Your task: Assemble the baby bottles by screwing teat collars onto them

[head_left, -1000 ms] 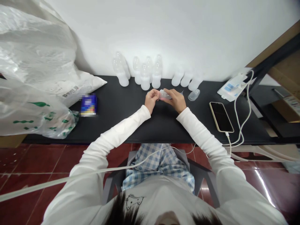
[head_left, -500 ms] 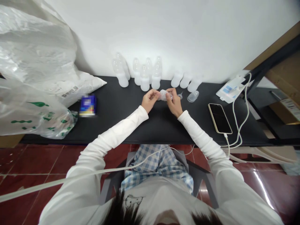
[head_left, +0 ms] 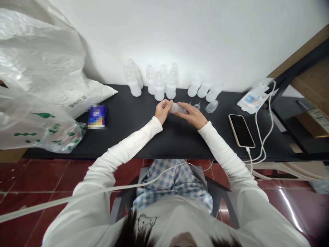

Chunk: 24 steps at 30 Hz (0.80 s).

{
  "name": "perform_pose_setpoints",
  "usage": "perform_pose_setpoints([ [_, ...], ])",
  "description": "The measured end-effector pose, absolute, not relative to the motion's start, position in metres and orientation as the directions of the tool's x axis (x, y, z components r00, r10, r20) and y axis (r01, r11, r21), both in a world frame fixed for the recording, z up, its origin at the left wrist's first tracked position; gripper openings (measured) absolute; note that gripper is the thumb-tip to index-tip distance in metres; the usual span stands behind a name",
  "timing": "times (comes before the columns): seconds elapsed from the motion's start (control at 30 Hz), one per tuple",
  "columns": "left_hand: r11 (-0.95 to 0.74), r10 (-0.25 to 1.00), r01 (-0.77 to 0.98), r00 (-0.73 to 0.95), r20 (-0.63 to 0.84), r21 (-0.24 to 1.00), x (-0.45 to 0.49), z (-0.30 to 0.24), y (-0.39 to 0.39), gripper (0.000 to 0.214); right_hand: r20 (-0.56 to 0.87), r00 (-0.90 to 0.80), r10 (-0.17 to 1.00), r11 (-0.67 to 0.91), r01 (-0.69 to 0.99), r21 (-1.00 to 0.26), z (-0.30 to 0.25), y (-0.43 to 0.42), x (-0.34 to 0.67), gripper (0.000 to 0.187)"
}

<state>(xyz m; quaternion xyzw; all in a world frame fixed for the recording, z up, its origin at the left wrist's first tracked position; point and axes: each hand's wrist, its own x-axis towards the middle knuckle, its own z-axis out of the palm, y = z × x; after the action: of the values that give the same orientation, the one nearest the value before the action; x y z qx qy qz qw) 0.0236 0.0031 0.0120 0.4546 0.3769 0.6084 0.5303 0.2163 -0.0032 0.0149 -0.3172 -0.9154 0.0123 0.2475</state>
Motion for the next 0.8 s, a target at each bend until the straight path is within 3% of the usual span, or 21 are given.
perform_pose_setpoints([
  [0.13,-0.116,0.991,-0.33,-0.104,0.086,0.937,0.019,0.011,0.004,0.055,0.469,-0.629,0.62,0.744,0.661,-0.098,0.024,-0.013,0.242,0.033],
  [0.27,-0.178,0.983,-0.311,-0.092,0.157,0.934,0.013,0.004,0.011,0.051,0.613,-0.269,0.743,0.406,0.909,-0.092,0.036,-0.013,0.281,0.042],
  [0.4,-0.174,0.985,-0.317,-0.041,0.17,0.932,0.015,-0.001,0.013,0.043,0.664,-0.011,0.748,0.152,0.976,-0.155,0.038,-0.005,0.31,0.057],
  [0.67,-0.164,0.983,-0.312,0.032,0.183,0.936,0.016,-0.002,0.009,0.036,0.442,0.064,0.895,-0.013,0.993,-0.119,0.023,0.011,0.317,0.046],
  [0.8,-0.22,0.97,-0.27,0.042,0.24,0.937,0.016,-0.003,0.008,0.039,0.482,0.159,0.862,-0.125,0.987,-0.104,0.034,0.007,0.314,0.052],
])
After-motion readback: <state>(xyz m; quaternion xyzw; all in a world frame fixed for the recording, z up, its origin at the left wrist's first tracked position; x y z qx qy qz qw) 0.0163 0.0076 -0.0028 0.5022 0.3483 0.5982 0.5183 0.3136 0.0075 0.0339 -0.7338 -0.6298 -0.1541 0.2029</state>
